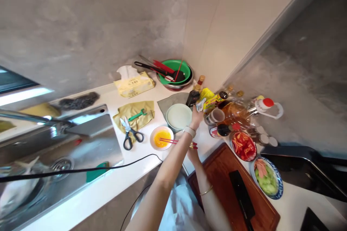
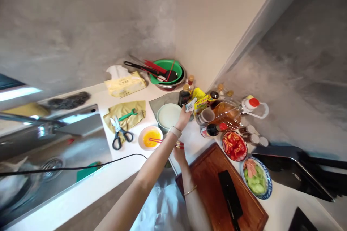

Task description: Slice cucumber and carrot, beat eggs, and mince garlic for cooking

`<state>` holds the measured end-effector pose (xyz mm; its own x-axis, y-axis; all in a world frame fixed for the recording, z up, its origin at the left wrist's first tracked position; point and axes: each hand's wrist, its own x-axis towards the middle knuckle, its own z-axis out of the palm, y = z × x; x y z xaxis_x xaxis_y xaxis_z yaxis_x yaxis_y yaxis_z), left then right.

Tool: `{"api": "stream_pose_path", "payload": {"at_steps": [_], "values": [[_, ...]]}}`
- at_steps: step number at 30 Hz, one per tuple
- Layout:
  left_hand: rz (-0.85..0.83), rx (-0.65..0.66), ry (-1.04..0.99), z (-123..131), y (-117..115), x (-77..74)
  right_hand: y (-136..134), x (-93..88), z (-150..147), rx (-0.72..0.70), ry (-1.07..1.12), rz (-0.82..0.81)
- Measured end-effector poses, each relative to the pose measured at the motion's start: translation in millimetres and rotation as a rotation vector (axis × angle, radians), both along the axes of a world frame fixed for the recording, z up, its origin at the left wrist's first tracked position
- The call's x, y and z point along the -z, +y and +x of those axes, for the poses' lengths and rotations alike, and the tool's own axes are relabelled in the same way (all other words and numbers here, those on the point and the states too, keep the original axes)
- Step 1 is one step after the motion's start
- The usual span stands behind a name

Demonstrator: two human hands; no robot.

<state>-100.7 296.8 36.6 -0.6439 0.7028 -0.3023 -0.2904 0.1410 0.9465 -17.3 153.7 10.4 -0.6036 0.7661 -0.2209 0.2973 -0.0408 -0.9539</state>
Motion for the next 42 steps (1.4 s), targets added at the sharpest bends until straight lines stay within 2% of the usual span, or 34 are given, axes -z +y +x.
{"api": "stream_pose_path", "payload": {"at_steps": [2,4,5,7,9,11,13,16,18,21,24,29,37,42], "values": [[0.069,0.034,0.040,-2,-37,-16.9,-2,-3.2,0,0.038,0.036,0.016],[0.202,0.071,0.134,-8,-85,-32.3,-3,-12.1,-1,0.030,0.069,0.039],[0.239,0.048,0.190,-12,-112,-37.7,-4,-17.7,-1,-0.001,0.076,0.050],[0.185,-0.119,0.320,-25,-164,-41.1,-4,-28.0,-2,-0.074,0.072,0.074],[0.054,-0.329,0.442,-42,-211,-32.7,-3,-34.5,-2,-0.055,0.066,0.095],[-0.077,-0.405,0.456,-58,-248,-14.4,-1,-36.0,-1,-0.021,0.066,0.056],[-0.212,-0.371,0.377,-69,-277,8.6,2,-34.0,1,-0.012,0.090,-0.030],[-0.272,-0.289,0.191,-75,-306,38.8,6,-29.2,1,0.043,0.140,-0.079],[-0.276,-0.251,0.134,-72,-318,51.5,6,-26.4,-3,0.018,0.142,-0.087],[-0.282,-0.201,0.071,-64,-326,59.9,6,-22.7,-13,-0.007,0.170,-0.133],[-0.263,-0.153,0.012,-56,-324,60.7,6,-19.9,-22,0.067,0.192,-0.177],[-0.227,-0.131,-0.051,-49,-317,58.7,11,-20.2,-18,0.085,0.199,-0.203],[-0.231,-0.126,-0.068,-44,-322,62.2,16,-28.7,-7,0.028,0.136,-0.181],[-0.224,-0.129,-0.055,-45,-324,61.7,15,-26.3,-10,-0.001,0.155,-0.154]]}}
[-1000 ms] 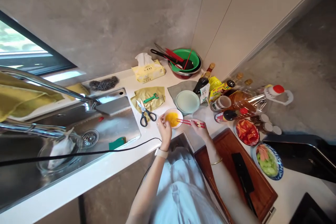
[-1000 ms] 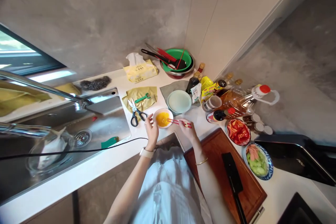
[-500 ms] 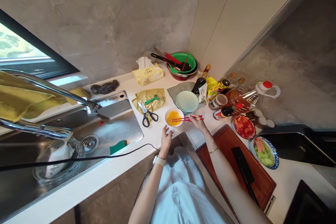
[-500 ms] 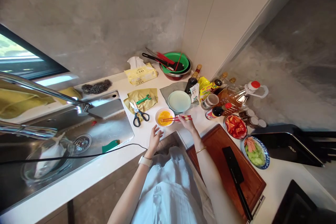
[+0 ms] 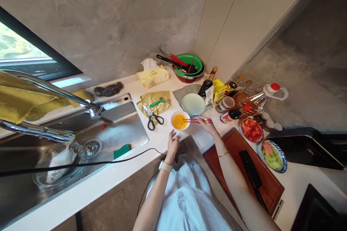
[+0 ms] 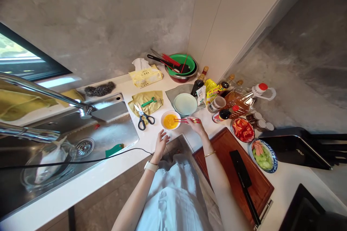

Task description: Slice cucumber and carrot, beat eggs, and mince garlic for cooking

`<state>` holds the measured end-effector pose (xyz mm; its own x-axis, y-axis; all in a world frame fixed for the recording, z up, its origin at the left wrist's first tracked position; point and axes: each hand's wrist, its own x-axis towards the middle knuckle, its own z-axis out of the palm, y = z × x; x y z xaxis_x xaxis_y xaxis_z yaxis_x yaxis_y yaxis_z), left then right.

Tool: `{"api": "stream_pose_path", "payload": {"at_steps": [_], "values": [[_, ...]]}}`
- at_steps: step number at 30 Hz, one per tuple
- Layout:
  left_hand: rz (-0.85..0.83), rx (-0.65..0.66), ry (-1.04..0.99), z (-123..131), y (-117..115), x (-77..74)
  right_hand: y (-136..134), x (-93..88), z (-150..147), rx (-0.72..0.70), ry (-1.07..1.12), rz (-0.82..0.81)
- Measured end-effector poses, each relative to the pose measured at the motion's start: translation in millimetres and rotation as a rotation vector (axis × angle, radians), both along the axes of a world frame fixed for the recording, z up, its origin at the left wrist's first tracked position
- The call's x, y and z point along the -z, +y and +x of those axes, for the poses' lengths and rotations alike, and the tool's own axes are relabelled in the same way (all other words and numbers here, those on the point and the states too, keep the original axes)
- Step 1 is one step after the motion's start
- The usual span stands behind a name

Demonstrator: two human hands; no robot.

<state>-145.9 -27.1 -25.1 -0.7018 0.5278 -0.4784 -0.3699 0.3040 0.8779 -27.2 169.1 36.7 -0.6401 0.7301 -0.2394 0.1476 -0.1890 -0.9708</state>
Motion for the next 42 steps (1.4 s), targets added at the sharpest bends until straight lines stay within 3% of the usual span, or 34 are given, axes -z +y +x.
{"api": "stream_pose_path", "payload": {"at_steps": [13,20,26,32,42], "values": [[0.012,-0.023,-0.014,-1,-2,1.3,0,4.7,-4,0.010,0.036,-0.081],[0.016,-0.018,-0.012,-3,-5,5.1,6,0.6,14,0.200,0.058,-0.017],[0.003,-0.007,-0.033,-5,-5,1.1,-6,8.3,6,0.050,0.013,-0.026],[-0.004,0.012,-0.042,-4,-7,-1.6,-15,15.2,-9,0.124,0.076,-0.035],[0.002,0.037,-0.068,0,-9,-2.2,-15,8.2,12,0.118,0.034,-0.049]]}}
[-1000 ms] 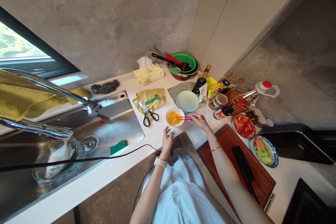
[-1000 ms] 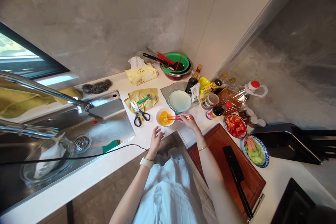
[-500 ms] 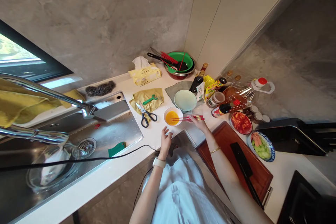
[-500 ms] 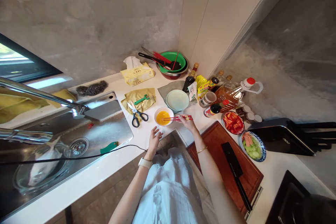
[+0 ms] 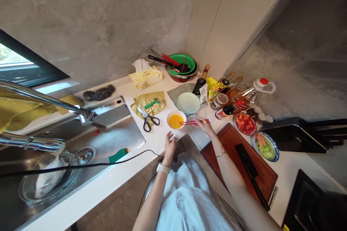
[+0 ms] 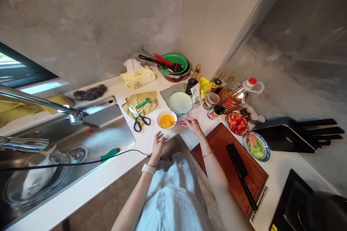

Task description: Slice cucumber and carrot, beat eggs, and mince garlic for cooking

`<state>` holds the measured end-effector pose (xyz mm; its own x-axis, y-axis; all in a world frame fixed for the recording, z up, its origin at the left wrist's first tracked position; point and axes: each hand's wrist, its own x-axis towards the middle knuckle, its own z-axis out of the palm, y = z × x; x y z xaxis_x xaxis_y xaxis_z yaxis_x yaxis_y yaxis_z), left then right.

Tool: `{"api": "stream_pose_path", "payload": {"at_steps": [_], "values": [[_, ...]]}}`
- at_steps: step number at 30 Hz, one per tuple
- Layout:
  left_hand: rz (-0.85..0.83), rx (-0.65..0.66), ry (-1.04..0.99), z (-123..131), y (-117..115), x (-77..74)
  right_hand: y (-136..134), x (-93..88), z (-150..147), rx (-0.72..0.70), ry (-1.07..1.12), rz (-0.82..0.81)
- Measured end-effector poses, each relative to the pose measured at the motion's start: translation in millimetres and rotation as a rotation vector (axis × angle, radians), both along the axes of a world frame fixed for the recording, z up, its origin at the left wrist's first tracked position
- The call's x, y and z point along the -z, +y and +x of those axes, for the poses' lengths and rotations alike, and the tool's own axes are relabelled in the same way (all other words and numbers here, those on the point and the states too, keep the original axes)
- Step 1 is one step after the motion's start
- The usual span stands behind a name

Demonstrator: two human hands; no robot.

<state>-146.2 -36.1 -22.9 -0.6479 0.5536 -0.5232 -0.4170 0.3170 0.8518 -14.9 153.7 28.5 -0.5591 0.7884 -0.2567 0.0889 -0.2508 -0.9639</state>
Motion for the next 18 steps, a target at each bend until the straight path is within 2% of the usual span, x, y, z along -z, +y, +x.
{"api": "stream_pose_path", "payload": {"at_steps": [4,6,10,15,18], "values": [[0.007,0.005,0.020,2,1,-0.5,-4,-2.6,-9,0.001,0.019,0.062],[0.012,0.010,0.024,3,1,-1.0,-3,-4.8,-16,-0.055,0.001,0.081],[0.022,0.000,0.005,3,0,-3.1,-2,-19.2,-21,-0.100,-0.039,0.169],[0.031,-0.022,-0.011,-2,-5,-4.1,-22,-47.9,7,-0.173,-0.126,0.453],[0.020,-0.046,-0.019,-6,-7,-2.5,-42,-50.3,34,-0.183,-0.128,0.680]]}}
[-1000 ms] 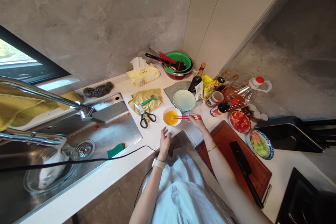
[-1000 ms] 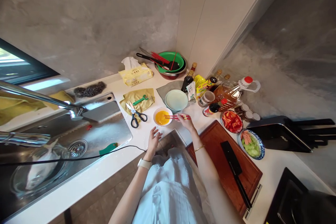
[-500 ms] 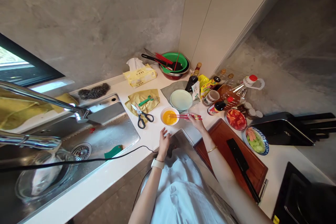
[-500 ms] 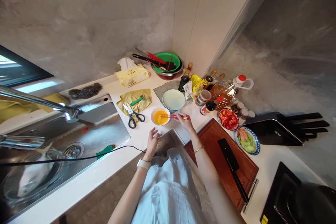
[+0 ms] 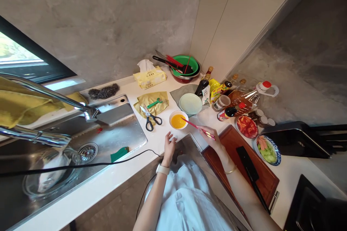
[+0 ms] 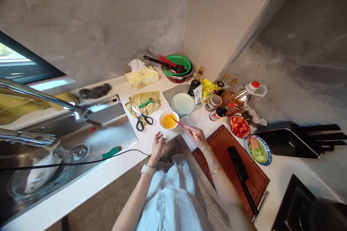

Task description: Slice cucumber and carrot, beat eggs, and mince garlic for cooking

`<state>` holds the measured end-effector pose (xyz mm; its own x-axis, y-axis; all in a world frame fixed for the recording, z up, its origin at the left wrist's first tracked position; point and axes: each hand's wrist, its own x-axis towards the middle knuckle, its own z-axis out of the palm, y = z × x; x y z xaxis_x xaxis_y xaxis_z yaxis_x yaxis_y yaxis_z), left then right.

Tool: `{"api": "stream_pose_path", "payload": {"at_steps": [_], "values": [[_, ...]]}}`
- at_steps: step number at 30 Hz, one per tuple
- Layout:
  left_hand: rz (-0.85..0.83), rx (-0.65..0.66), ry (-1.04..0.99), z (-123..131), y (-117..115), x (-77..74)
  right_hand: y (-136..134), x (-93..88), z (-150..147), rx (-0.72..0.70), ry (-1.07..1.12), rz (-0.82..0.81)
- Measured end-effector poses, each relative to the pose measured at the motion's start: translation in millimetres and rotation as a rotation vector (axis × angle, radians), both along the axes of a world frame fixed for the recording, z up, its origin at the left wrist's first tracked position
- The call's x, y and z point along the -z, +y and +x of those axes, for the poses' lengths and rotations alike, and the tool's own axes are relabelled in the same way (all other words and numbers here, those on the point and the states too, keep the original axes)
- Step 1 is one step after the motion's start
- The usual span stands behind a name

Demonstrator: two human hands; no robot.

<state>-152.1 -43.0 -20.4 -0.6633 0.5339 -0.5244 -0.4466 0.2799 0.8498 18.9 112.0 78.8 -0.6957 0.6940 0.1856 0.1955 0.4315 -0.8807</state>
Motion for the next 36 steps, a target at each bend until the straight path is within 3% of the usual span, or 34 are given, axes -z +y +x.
{"api": "stream_pose_path", "payload": {"at_steps": [3,6,14,21,27,36], "values": [[-0.011,-0.016,0.010,-3,0,2.7,-16,12.8,21,-0.056,-0.004,0.135],[-0.010,-0.002,0.022,-3,2,5.3,-27,30.0,31,0.015,-0.016,0.188],[0.003,0.035,0.024,4,4,7.3,-34,56.3,24,0.067,-0.015,0.227],[0.004,0.072,0.037,2,0,3.8,-30,54.1,-9,0.041,0.086,0.259],[-0.013,0.025,0.044,-3,-5,7.6,-16,48.3,-48,-0.077,0.008,0.252],[-0.017,-0.019,0.053,-14,-13,14.5,2,58.2,-69,-0.135,-0.047,0.249]]}}
